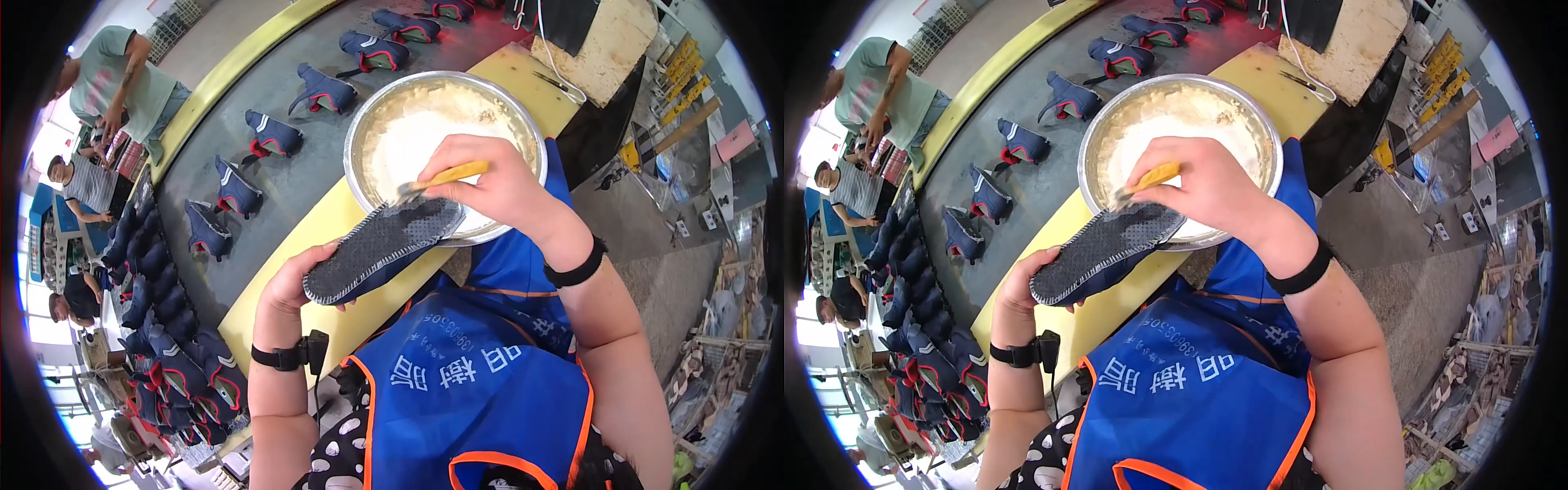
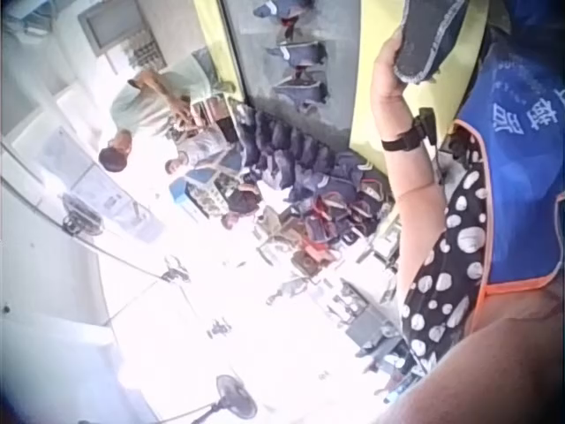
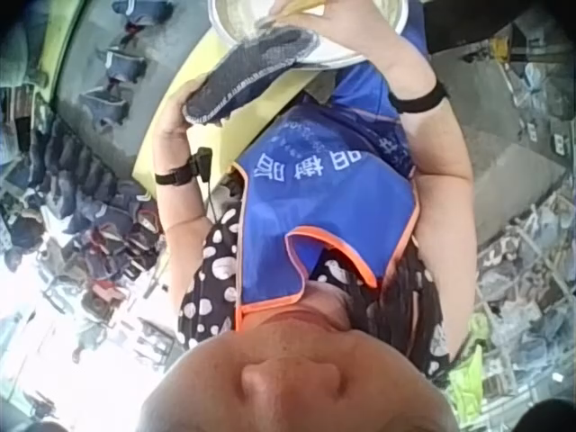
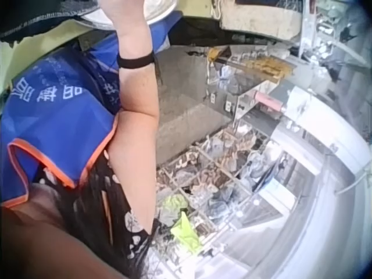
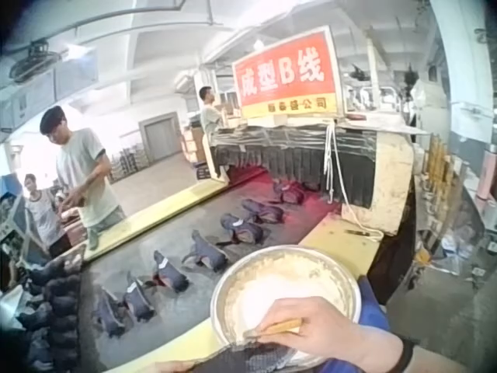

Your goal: The worker applies adhesive to the soles of shoes using a brush and then places the prepared shoes onto a conveyor belt for further processing in a manufacturing line.

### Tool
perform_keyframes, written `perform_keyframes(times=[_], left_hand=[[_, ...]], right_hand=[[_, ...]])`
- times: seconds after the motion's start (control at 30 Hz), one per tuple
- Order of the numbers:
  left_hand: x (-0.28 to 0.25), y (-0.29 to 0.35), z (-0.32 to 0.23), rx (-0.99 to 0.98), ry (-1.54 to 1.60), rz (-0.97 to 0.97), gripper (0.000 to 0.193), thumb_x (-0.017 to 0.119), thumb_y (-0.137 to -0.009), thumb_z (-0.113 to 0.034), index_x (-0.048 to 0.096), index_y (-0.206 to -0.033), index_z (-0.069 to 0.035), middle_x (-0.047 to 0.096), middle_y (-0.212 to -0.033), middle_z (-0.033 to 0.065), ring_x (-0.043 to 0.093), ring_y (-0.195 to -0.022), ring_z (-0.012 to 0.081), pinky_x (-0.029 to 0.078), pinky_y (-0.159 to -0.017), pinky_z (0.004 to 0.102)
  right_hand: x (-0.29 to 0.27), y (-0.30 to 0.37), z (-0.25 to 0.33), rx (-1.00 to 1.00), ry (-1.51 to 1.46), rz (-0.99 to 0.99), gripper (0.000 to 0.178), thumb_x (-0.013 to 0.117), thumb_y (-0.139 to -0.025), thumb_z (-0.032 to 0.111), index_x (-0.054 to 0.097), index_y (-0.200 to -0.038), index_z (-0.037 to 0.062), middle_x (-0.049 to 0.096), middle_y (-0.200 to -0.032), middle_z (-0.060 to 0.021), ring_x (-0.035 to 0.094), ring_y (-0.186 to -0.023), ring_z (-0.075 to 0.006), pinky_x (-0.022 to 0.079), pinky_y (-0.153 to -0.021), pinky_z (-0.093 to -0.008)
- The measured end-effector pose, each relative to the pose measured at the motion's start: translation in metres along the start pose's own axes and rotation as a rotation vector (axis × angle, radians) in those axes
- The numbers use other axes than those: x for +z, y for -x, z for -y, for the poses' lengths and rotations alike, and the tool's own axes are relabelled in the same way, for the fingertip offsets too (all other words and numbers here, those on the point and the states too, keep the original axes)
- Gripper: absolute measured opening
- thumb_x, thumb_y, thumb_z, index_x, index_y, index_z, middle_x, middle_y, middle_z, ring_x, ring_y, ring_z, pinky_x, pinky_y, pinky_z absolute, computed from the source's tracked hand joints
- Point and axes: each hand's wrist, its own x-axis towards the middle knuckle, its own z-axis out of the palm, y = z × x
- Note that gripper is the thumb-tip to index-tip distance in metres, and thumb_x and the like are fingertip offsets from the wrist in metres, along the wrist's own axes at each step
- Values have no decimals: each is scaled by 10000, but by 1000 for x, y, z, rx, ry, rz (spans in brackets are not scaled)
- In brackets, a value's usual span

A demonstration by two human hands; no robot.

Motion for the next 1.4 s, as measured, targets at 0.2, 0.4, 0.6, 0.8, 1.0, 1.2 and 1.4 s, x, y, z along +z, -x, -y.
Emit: perform_keyframes(times=[0.2, 0.4, 0.6, 0.8, 1.0, 1.2, 1.4], left_hand=[[12, 8, 14, 163, -119, 28, 679, 539, -996, -367, 440, -1473, 106, 680, -1242, 231, 741, -952, 312, 620, -759, 401], [20, 34, 43, 232, -122, 3, 719, 585, -985, -337, 400, -1544, 76, 536, -1519, 172, 534, -1378, 219, 390, -1168, 327], [33, 39, 48, 281, -140, -34, 710, 581, -981, -320, 399, -1547, 66, 554, -1496, 175, 545, -1362, 219, 399, -1159, 331], [33, 27, 62, 200, 77, 11, 637, 553, -1034, -339, 425, -1521, 51, 569, -1478, 179, 575, -1333, 225, 427, -1155, 349], [0, 64, 82, 349, 445, -163, 570, 484, -1040, -409, 556, -1374, 47, 718, -1114, 258, 744, -864, 422, 639, -683, 495], [-60, 134, 78, 723, 596, -373, 619, 553, -1006, -397, 434, -1529, -87, 640, -1336, 184, 675, -1126, 450, 597, -837, 592], [-179, 149, 24, 685, 331, -978, 862, 722, -922, -234, 243, -1623, -382, 668, -1160, 73, 699, -856, 316, 536, -632, 499]], right_hand=[[-19, 14, 5, 567, 399, -180, 127, 802, -865, 64, 731, -963, 24, 736, -870, -61, 693, -786, -146, 547, -730, -298], [15, 36, 39, 271, 196, -409, 120, 779, -916, 92, 706, -938, -1, 723, -828, -76, 692, -750, -136, 532, -689, -279], [33, 39, 47, 325, 258, -267, 147, 769, -897, 107, 655, -864, 21, 680, -757, -102, 668, -646, -221, 517, -622, -316], [-18, 66, 20, 450, 103, -392, 117, 697, -931, 64, 623, -847, 31, 612, -750, -4, 570, -688, -71, 447, -610, -267], [-62, 78, -9, 477, -23, -609, 180, 625, -1030, 134, 551, -869, 97, 467, -748, 45, 431, -663, -49, 340, -593, -216], [-71, 82, -25, 570, -32, -684, 188, 602, -1052, 174, 555, -880, 113, 475, -751, 60, 405, -655, -29, 311, -594, -207], [-59, 76, -30, 550, 20, -554, 206, 586, -1054, 141, 531, -861, 93, 466, -739, 47, 407, -646, -31, 314, -588, -195]])
